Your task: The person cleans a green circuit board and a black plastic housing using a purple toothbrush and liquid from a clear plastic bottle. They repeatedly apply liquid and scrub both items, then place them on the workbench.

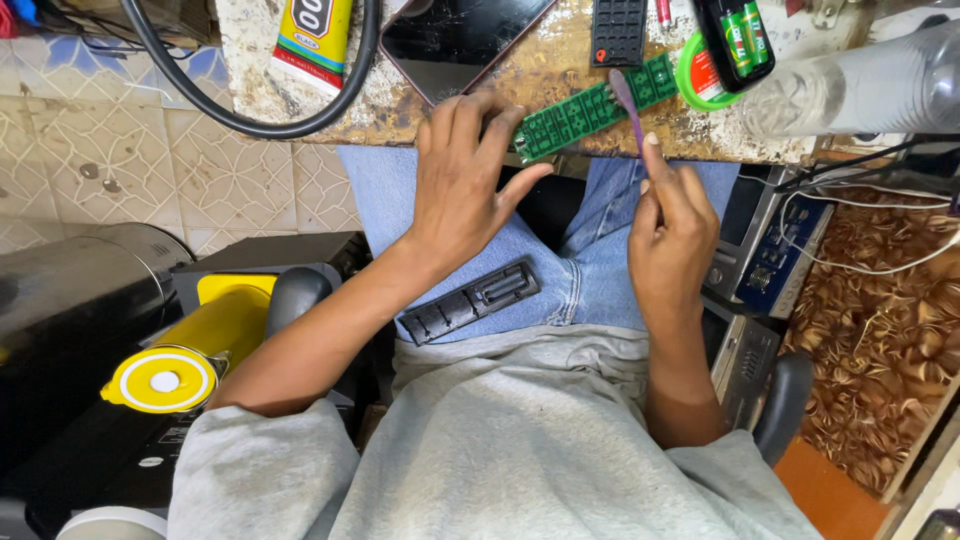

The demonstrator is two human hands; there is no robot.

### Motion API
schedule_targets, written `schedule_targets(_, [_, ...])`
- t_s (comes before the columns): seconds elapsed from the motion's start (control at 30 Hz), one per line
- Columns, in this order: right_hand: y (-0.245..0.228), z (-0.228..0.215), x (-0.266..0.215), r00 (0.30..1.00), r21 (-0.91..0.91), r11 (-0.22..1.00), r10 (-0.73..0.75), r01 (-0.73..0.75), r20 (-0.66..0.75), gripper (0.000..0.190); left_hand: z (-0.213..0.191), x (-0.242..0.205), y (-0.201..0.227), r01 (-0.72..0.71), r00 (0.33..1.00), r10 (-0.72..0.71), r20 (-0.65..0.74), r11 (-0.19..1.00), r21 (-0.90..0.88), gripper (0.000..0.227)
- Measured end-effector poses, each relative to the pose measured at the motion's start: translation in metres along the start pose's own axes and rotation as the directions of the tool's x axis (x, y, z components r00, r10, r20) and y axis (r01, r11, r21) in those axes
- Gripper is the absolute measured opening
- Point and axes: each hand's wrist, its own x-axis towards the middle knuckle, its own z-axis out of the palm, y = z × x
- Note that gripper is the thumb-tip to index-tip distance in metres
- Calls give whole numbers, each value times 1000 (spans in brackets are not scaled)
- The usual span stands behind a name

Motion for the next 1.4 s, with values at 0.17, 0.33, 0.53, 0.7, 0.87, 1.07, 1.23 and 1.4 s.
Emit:
schedule_targets(0.17, [-4, 14, -14, 999, 68, 997, 37, -39, 35, 53, -4, -1, -5, 19, 1000, -19, -3, 997, -76, 43])
schedule_targets(0.33, [-24, 4, -14, 981, 179, 984, -29, -6, 192, 49, -7, 1, -5, 40, 999, -41, -7, 992, -122, 44])
schedule_targets(0.53, [-19, 7, -16, 989, 141, 989, -50, 30, 142, 45, -3, -1, -5, 51, 999, -51, -4, 993, -108, 45])
schedule_targets(0.7, [-13, 10, -15, 988, 166, 986, -14, -12, 156, 51, -3, -1, -4, 50, 999, -51, -5, 993, -109, 46])
schedule_targets(0.87, [-39, 14, -15, 985, 147, 989, -34, 9, 168, 49, -6, 1, -4, 56, 998, -56, 5, 990, -130, 41])
schedule_targets(1.07, [-10, 15, -6, 999, 101, 995, 15, -19, 42, 50, -6, 1, -2, 66, 998, -66, 8, 987, -150, 41])
schedule_targets(1.23, [-11, 23, -11, 996, 173, 985, -27, 12, 86, 53, -2, 2, -5, 28, 999, -35, -37, 982, -185, 40])
schedule_targets(1.4, [12, 15, -9, 999, 122, 992, -26, 31, -39, 49, 3, -1, -8, 2, 996, -20, -82, 977, -211, 45])
